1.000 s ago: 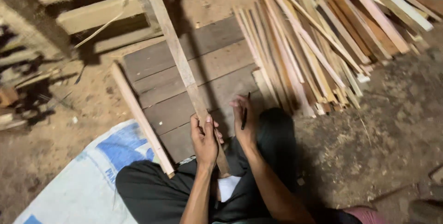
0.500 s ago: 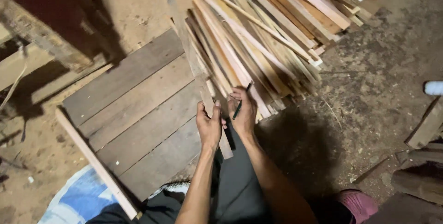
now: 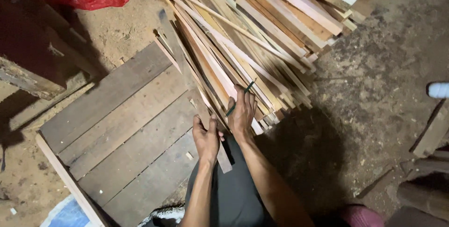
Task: The person sits cross-legged on the floor and uses a pencil to mark lines on a long, thin wooden plank. They hold the plank with their left hand and draw with their right hand, occasionally flipping the plank to mark different sides.
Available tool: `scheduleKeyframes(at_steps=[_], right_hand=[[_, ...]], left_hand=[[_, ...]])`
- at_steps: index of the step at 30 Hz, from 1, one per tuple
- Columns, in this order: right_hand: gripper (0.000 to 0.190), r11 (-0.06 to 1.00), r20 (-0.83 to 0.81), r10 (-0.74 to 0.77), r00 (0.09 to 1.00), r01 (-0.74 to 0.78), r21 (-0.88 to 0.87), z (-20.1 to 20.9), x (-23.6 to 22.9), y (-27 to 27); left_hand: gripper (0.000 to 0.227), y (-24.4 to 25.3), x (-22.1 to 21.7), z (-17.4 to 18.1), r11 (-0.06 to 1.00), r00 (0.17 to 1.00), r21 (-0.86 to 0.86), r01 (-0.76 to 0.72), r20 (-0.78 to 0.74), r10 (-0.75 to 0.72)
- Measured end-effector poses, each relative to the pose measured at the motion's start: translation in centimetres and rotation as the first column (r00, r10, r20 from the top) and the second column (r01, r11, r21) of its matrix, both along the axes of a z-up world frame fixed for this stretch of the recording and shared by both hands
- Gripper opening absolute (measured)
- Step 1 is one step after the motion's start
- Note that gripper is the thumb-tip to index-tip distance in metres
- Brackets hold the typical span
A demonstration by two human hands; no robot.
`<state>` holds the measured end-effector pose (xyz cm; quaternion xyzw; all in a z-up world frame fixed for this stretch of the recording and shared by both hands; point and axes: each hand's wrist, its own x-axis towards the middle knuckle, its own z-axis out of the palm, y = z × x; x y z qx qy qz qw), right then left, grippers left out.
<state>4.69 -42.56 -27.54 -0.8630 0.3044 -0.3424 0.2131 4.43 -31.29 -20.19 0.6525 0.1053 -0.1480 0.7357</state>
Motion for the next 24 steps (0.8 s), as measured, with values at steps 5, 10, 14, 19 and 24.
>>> scheduleKeyframes(at_steps=[5,10,14,19,24], right_hand=[[0.046,1.000,0.000,0.014,1.000,-0.014,-0.017,-1.2,1.0,-0.9],[0.041,0.954,0.171,0.098,0.980,-0.141,0.263,-1.3,-0.5,1.0],[0.032,0.632,0.331,-0.011,0.944,-0.250,0.733,1.8,-2.2,3.6],[0.031,0.352,0.303,-0.060,0.951,-0.264,0.898,8.8,-4.6,7.1],[0.033,0.416,0.283,0.109,0.953,-0.302,0.858,11.5,-7.3,11.3]], left_hand=[[0.015,-0.9,-0.1,0.2,1.000,1.000,-0.011,-0.008,-0.004,0.008],[0.017,-0.5,0.1,-0.1,1.000,1.000,0.010,-0.004,0.005,0.004],[0.020,0.2,0.7,0.2,0.999,0.999,0.018,-0.042,0.022,0.042],[0.020,2.7,1.1,2.0,0.996,0.994,0.012,-0.093,0.059,0.092],[0.023,5.5,1.3,3.0,0.994,0.983,-0.047,-0.100,0.148,0.106]])
